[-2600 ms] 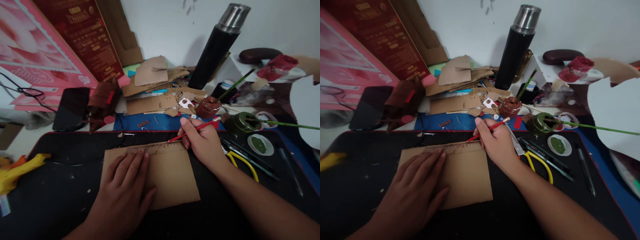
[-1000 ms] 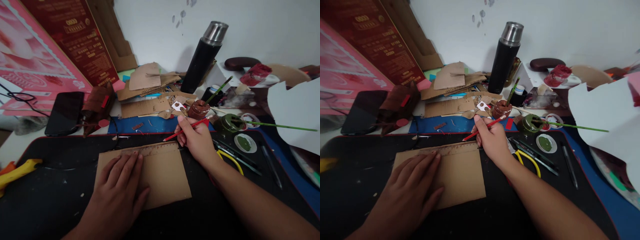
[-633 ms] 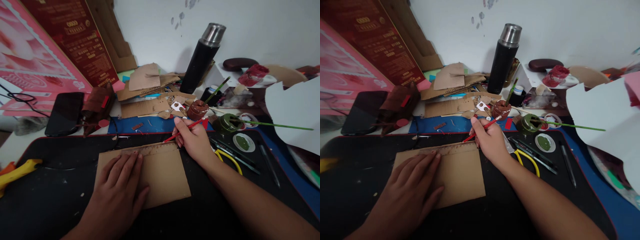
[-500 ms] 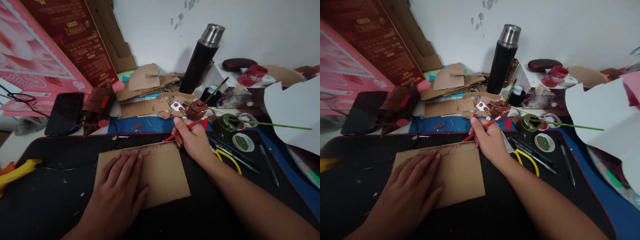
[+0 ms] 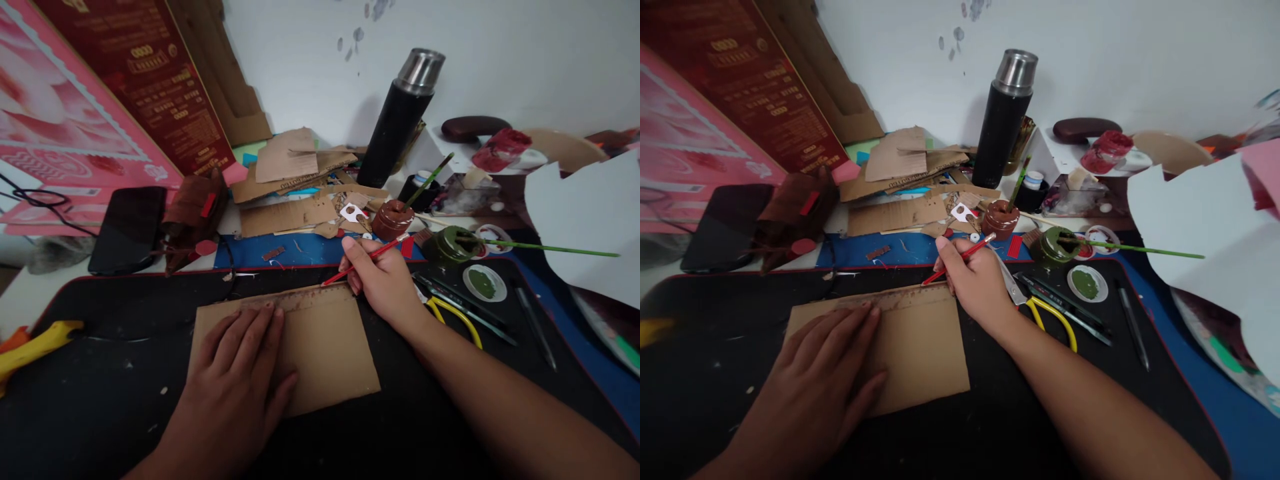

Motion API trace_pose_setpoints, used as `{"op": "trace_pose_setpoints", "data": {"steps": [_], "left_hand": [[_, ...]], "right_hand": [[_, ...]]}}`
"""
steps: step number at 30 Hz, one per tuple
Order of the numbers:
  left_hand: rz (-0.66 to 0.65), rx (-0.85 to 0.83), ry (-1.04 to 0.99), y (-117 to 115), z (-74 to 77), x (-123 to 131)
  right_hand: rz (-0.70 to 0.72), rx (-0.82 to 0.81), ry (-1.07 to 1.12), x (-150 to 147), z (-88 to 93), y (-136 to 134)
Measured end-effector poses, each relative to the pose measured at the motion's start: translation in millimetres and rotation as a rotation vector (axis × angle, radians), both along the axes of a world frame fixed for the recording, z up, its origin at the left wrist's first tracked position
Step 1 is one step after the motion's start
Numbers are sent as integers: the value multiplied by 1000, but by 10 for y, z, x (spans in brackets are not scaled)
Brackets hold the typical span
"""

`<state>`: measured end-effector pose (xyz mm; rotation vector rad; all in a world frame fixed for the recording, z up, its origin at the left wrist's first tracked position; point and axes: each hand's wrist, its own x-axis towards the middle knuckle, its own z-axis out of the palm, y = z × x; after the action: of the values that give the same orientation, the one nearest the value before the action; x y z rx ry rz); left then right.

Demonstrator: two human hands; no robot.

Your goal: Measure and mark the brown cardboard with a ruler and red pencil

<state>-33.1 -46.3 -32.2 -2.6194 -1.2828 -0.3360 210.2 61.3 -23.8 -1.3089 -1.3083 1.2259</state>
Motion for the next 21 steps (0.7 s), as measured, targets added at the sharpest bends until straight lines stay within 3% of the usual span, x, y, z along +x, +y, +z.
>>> {"op": "trace_pose_setpoints", "data": {"steps": [21], "left_hand": [[-4,1,-6,7,8,8]], "right_hand": [[-4,-5,1,6,-16,-1]]}}
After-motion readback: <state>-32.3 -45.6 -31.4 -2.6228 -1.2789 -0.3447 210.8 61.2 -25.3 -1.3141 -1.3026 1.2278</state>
